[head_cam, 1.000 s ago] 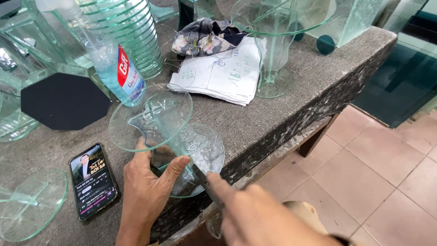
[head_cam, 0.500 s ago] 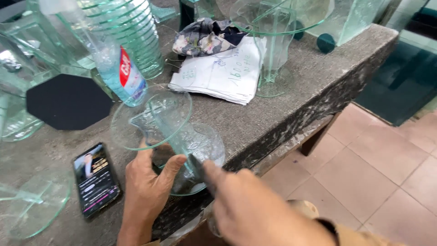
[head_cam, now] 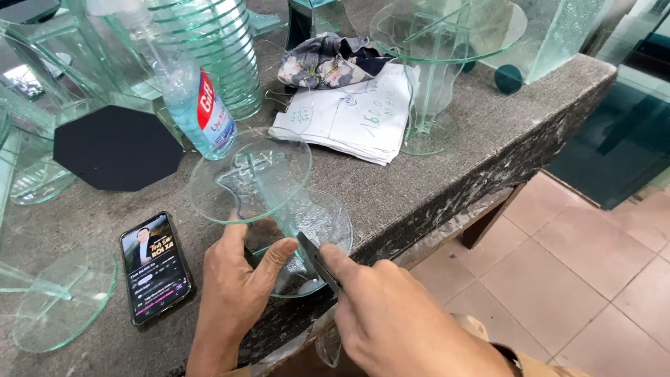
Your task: Scraping excess glue from the joints of glass cake stands using a small blade.
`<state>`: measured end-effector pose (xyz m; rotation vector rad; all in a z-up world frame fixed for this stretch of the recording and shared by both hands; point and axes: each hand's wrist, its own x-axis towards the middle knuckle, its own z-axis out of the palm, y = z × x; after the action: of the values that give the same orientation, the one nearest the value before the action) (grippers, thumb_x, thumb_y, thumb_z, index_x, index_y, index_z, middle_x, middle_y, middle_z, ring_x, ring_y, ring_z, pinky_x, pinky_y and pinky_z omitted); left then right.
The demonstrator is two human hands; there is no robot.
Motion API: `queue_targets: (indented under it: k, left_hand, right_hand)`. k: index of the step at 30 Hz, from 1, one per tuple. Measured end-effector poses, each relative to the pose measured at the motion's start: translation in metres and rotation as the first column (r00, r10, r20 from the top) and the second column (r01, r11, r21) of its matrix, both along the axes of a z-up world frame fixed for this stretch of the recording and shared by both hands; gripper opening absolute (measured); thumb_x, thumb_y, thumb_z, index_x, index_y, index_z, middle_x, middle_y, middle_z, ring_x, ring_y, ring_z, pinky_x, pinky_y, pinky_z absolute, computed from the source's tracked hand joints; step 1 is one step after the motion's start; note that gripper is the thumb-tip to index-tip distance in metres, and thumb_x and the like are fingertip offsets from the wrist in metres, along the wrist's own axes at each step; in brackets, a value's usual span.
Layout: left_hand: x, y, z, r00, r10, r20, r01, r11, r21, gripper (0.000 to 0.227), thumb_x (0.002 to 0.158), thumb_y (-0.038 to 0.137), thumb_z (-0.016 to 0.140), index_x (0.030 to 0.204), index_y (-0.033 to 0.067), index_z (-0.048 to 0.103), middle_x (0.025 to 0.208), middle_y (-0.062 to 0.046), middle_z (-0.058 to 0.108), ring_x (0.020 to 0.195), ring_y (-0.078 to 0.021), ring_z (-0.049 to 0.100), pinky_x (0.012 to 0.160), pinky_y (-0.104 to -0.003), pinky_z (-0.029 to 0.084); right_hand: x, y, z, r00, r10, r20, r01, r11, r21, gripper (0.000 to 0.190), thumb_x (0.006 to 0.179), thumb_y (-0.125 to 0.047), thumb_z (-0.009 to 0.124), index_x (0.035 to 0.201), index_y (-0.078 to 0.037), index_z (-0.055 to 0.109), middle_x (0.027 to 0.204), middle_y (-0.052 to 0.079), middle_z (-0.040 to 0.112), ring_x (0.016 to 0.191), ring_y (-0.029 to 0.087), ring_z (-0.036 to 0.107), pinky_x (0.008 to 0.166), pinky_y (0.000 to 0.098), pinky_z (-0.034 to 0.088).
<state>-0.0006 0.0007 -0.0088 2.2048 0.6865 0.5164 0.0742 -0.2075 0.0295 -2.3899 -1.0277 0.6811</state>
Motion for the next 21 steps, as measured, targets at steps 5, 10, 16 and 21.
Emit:
queue_targets:
  k: [5,10,16,21]
  left_hand:
    - [0.001,0.000,0.001,0.999,-0.007,-0.044,0.007,1.000,-0.005,0.066,0.085,0.065,0.070,0.128,0.0152,0.077,0.110,-0.003,0.090,0.070,-0.0237,0.078,0.075,-0.048,0.060]
    - [-0.002,0.001,-0.002,0.995,0.027,-0.091,-0.026,1.000,0.017,0.060,0.088,0.065,0.072,0.120,0.0149,0.075,0.085,-0.003,0.078,0.050,-0.0169,0.048,0.057,-0.044,0.045]
    - [-0.001,0.003,-0.004,0.999,-0.040,0.026,0.039,0.998,0.043,0.066,0.088,0.066,0.070,0.125,0.0108,0.075,0.116,-0.006,0.088,0.111,-0.0243,0.084,0.090,-0.044,0.064]
    - [-0.002,0.002,0.000,1.000,-0.005,-0.022,0.005,1.000,0.020,0.066,0.088,0.063,0.071,0.129,0.0118,0.075,0.119,-0.004,0.088,0.113,-0.0233,0.084,0.089,-0.043,0.063]
  right_hand:
    - [-0.016,0.008,0.002,0.998,0.051,-0.040,-0.061,0.943,-0.327,0.109,0.097,-0.030,0.066,0.185,-0.035,0.002,0.110,0.027,0.070,0.105,0.058,0.071,0.092,0.0673,0.059]
    - [-0.021,-0.004,-0.008,0.999,0.021,-0.026,-0.027,0.963,-0.267,0.100,0.097,-0.027,0.057,0.184,-0.045,0.010,0.100,0.026,0.074,0.102,0.059,0.069,0.085,0.0728,0.054]
    - [-0.023,0.005,-0.001,0.997,0.079,0.006,-0.077,0.982,-0.174,0.097,0.097,-0.024,0.059,0.180,-0.023,0.009,0.086,0.021,0.074,0.084,0.058,0.070,0.073,0.0665,0.054]
    - [-0.024,0.008,-0.008,0.993,0.119,-0.001,-0.115,0.960,-0.257,0.104,0.099,-0.031,0.057,0.186,-0.028,0.001,0.107,0.015,0.076,0.099,0.054,0.072,0.081,0.0702,0.054]
